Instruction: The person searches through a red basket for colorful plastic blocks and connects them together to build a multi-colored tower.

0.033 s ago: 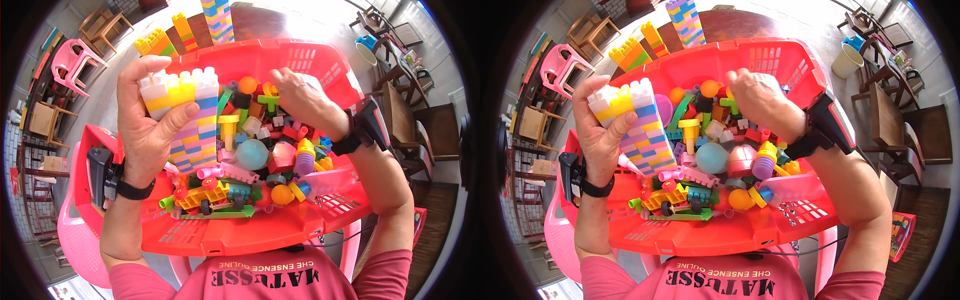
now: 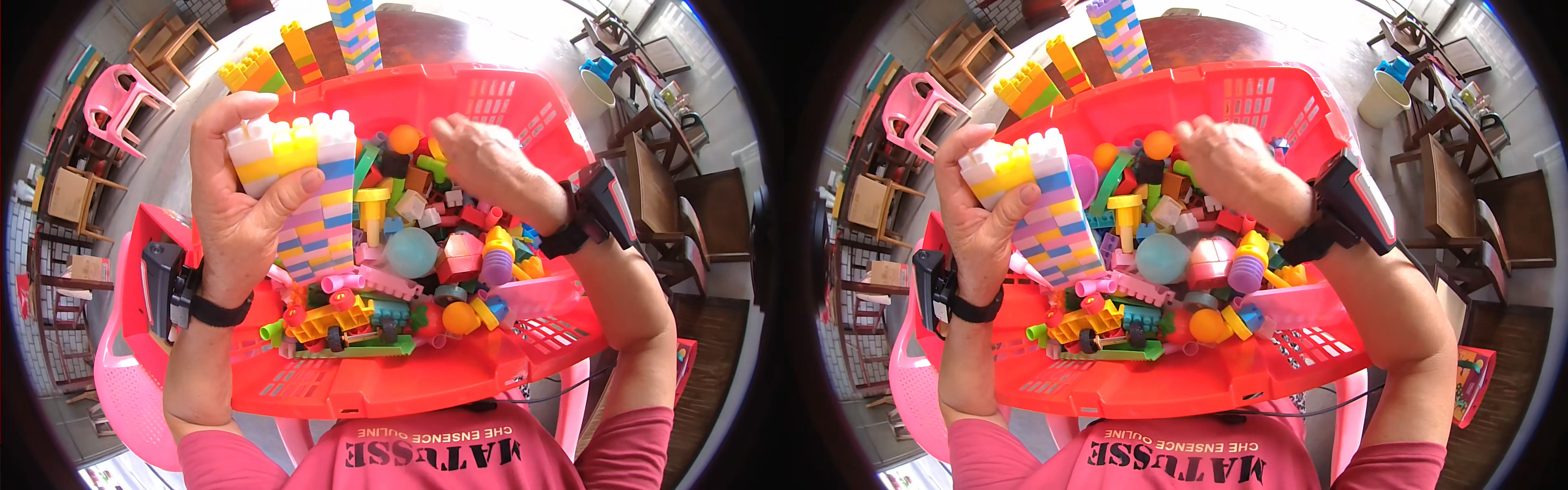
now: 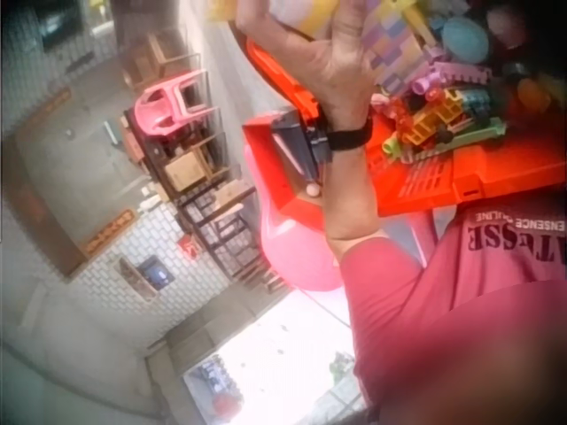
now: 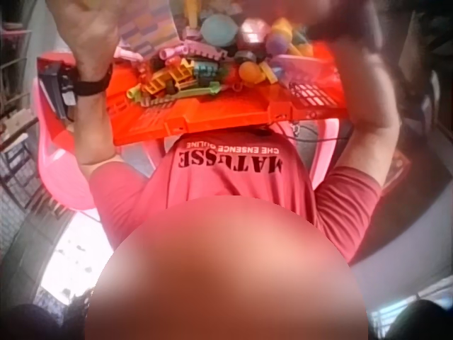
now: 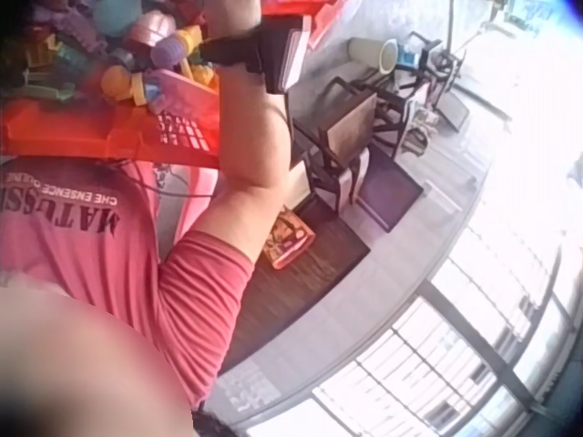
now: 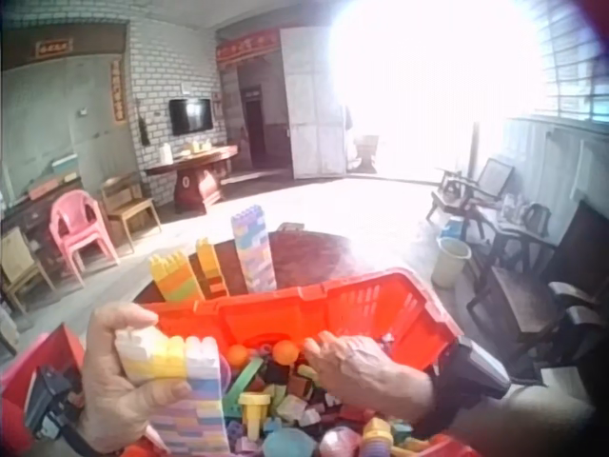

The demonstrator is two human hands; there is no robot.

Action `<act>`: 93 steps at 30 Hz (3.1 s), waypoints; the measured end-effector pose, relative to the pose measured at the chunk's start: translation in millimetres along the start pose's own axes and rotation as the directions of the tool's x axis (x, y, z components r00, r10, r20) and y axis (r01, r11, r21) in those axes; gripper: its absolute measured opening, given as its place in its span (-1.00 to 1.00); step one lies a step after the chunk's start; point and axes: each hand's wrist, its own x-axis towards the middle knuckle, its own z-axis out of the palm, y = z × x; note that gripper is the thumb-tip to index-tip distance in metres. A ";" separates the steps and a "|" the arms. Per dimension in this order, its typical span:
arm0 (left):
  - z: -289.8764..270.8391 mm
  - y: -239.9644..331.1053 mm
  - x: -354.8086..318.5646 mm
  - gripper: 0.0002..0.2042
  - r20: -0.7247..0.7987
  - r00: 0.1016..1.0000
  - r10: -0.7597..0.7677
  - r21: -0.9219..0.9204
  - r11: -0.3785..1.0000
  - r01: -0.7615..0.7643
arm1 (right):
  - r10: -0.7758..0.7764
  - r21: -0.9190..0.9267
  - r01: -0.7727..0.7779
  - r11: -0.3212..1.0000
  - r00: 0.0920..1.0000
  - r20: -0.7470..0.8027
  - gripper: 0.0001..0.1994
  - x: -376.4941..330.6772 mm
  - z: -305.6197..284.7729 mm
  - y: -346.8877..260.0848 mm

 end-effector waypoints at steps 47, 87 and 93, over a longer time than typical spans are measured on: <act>-16.4 -22.2 6.4 -0.58 -0.088 0.934 -0.348 -0.171 0.929 0.330 | 0.073 0.994 -0.104 -0.016 0.992 0.105 -0.80 1.4 -59.6 11.2; 100.9 15.9 25.7 -0.75 0.683 0.698 0.214 0.259 0.823 -0.506 | 0.323 0.980 0.199 -0.009 0.928 -0.186 -0.72 10.1 -60.1 9.4; 205.7 -26.2 30.3 -0.79 0.845 0.491 0.212 0.051 0.882 -0.469 | 0.354 0.955 0.273 0.117 0.887 -0.297 -0.67 12.7 -66.0 5.7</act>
